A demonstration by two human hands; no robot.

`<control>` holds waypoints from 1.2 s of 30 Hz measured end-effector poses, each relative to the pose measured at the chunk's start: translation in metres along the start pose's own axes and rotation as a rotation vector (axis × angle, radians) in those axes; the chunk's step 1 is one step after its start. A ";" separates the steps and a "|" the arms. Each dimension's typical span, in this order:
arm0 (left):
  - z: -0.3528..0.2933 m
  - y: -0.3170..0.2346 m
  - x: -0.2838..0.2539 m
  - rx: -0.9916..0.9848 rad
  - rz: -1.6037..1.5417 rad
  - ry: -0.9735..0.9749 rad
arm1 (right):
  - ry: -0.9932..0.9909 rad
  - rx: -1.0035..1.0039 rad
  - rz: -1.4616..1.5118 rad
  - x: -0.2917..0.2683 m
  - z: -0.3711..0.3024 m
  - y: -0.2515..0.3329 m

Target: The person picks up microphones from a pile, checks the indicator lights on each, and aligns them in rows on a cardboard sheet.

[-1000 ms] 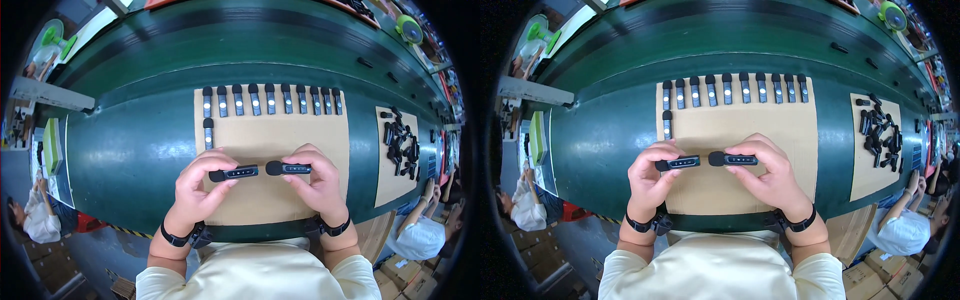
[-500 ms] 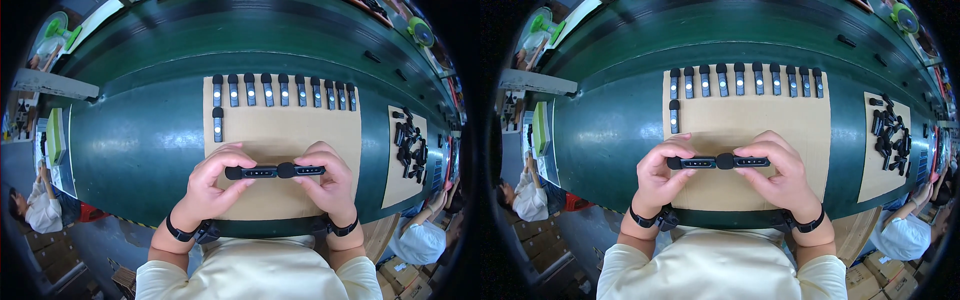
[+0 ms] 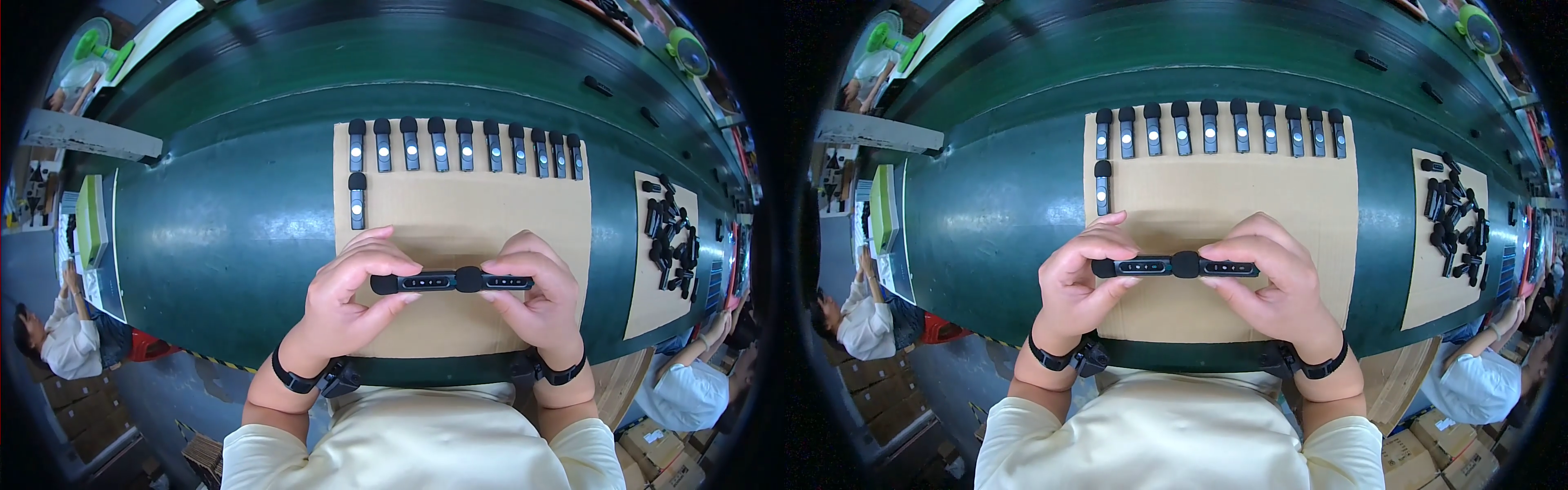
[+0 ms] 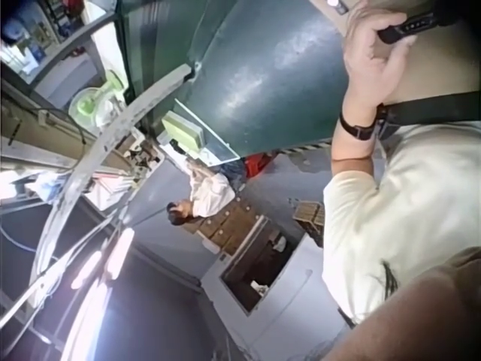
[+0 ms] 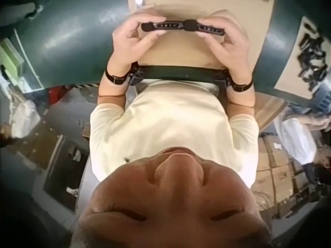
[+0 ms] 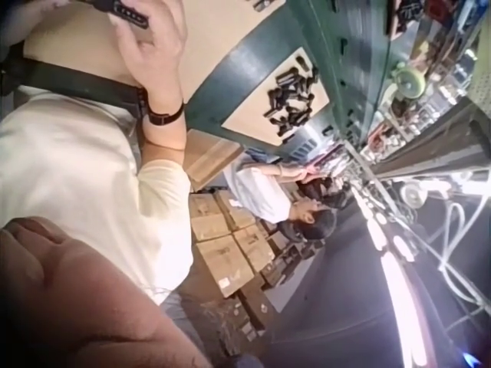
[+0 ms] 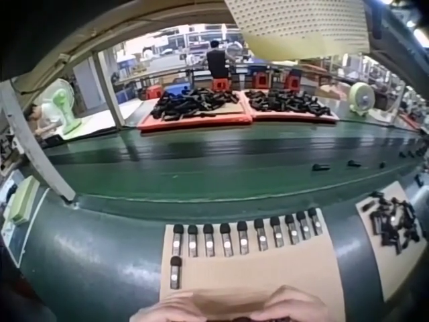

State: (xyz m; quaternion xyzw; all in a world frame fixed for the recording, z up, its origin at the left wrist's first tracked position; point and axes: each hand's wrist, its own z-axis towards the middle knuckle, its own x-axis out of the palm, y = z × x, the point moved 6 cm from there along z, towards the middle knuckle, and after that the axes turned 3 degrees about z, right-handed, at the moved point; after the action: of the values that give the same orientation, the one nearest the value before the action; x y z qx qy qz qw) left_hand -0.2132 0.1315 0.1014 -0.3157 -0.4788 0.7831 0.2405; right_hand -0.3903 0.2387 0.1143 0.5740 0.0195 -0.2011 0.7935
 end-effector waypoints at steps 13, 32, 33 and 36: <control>0.001 -0.003 0.000 0.034 -0.008 -0.018 | 0.021 -0.049 -0.011 0.001 0.001 0.003; -0.003 0.009 0.014 -0.083 -0.108 0.000 | 0.024 -0.057 -0.033 0.007 -0.003 0.005; -0.003 0.009 0.016 -0.083 -0.109 0.002 | 0.046 -0.105 -0.107 0.012 -0.002 0.006; -0.001 0.003 0.021 0.002 0.009 0.048 | 0.063 -0.148 -0.163 0.021 -0.003 0.005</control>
State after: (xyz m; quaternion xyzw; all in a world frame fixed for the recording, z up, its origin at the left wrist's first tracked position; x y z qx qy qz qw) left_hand -0.2269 0.1455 0.0926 -0.3365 -0.4707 0.7768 0.2486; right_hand -0.3686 0.2364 0.1118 0.5164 0.1057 -0.2450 0.8137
